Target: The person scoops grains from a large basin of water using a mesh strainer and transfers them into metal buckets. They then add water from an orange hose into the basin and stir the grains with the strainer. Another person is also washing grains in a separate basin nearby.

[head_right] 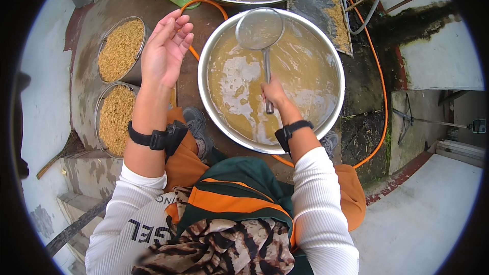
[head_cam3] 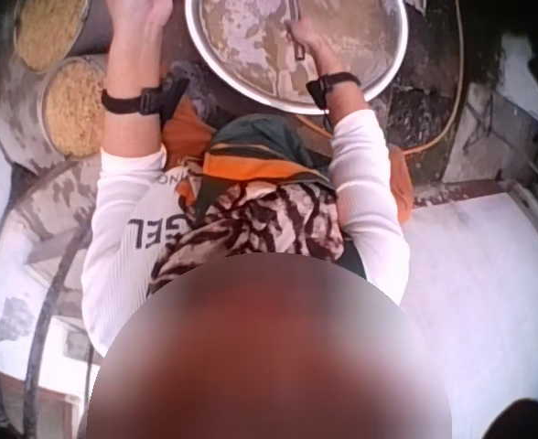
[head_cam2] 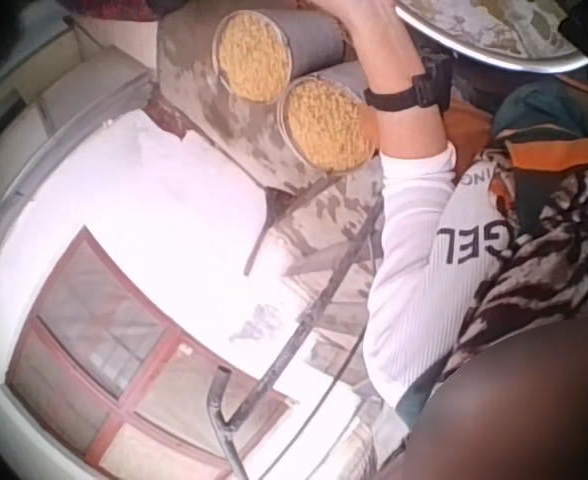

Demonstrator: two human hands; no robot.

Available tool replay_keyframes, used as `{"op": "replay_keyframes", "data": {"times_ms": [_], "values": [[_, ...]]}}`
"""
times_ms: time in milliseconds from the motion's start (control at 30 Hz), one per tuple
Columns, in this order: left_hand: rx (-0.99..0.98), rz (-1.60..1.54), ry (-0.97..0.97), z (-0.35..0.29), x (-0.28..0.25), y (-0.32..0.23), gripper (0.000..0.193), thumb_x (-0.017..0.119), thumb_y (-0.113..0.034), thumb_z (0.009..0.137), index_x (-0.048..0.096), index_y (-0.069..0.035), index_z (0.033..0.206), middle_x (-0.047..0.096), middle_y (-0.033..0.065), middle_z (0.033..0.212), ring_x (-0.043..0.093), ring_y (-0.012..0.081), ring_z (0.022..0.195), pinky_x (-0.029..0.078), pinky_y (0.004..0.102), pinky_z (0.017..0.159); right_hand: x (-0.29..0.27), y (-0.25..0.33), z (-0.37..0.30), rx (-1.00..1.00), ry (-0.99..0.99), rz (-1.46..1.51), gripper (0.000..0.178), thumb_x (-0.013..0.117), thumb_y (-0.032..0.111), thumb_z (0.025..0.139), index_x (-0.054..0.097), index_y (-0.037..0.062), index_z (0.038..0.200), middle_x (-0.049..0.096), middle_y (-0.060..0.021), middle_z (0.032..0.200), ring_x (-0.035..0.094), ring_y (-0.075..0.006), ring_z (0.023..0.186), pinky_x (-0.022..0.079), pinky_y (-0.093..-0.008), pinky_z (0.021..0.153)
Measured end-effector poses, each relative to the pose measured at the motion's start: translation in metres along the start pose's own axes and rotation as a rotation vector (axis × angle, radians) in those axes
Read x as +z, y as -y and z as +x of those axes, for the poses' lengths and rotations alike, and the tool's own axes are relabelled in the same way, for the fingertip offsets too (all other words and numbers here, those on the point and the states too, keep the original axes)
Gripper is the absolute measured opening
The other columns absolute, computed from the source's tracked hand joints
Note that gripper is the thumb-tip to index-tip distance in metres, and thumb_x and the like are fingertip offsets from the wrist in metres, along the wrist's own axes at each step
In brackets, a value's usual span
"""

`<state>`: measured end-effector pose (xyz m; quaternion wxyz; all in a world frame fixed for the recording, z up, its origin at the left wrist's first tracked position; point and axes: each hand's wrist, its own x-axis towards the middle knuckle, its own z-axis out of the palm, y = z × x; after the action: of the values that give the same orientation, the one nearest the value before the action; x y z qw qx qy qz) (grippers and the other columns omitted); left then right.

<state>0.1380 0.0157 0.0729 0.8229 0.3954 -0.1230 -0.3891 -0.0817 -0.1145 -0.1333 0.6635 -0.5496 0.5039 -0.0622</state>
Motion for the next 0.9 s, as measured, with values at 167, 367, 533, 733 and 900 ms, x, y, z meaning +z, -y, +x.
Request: {"op": "replay_keyframes", "data": {"times_ms": [167, 367, 533, 733, 900], "values": [[0.004, 0.019, 0.014, -0.002, -0.001, -0.003, 0.024, 0.050, -0.015, 0.094, 0.052, -0.001, 0.114, 0.059, 0.0090, 0.103, 0.058, 0.0161, 0.092, 0.050, 0.0288, 0.079, 0.012, -0.021, -0.063, 0.106, 0.295, 0.144, 0.027, 0.050, 0.007, 0.090, 0.040, 0.0069, 0.115, 0.043, 0.0004, 0.063, 0.040, -0.0064, 0.042, 0.034, -0.0211, 0.034], [0.024, 0.031, 0.028, -0.004, -0.003, -0.004, 0.026, 0.050, -0.016, 0.094, 0.052, 0.000, 0.115, 0.059, 0.0095, 0.104, 0.058, 0.0168, 0.093, 0.050, 0.0289, 0.080, -0.015, -0.040, -0.142, 0.197, 0.402, 0.480, 0.037, 0.053, 0.012, 0.093, 0.039, 0.0089, 0.127, 0.045, 0.0010, 0.063, 0.039, -0.0062, 0.042, 0.033, -0.0201, 0.036], [0.045, 0.039, 0.055, 0.002, -0.009, 0.000, 0.026, 0.050, -0.015, 0.094, 0.052, 0.000, 0.116, 0.060, 0.0101, 0.104, 0.059, 0.0179, 0.094, 0.052, 0.0298, 0.081, -0.082, -0.061, -0.177, -0.019, -0.095, 0.048, 0.048, 0.056, 0.015, 0.090, 0.037, 0.0121, 0.135, 0.045, 0.0026, 0.060, 0.041, -0.0059, 0.043, 0.037, -0.0211, 0.036], [0.008, 0.012, 0.070, 0.008, -0.016, 0.003, 0.023, 0.050, -0.019, 0.094, 0.055, -0.005, 0.112, 0.062, 0.0056, 0.097, 0.060, 0.0149, 0.086, 0.051, 0.0278, 0.075, -0.174, -0.086, -0.222, 0.057, -0.596, -0.864, 0.052, 0.054, 0.014, 0.085, 0.035, 0.0070, 0.133, 0.062, -0.0293, 0.097, 0.060, -0.0457, 0.091, 0.047, -0.0485, 0.076], [0.003, -0.005, 0.053, 0.005, -0.011, 0.003, 0.019, 0.050, -0.016, 0.094, 0.057, -0.006, 0.109, 0.063, 0.0051, 0.094, 0.061, 0.0149, 0.084, 0.051, 0.0279, 0.073, -0.178, -0.079, -0.269, 0.257, -0.310, -0.809, 0.051, 0.053, 0.012, 0.085, 0.034, 0.0023, 0.132, 0.062, -0.0237, 0.083, 0.062, -0.0346, 0.068, 0.049, -0.0425, 0.058]]}}
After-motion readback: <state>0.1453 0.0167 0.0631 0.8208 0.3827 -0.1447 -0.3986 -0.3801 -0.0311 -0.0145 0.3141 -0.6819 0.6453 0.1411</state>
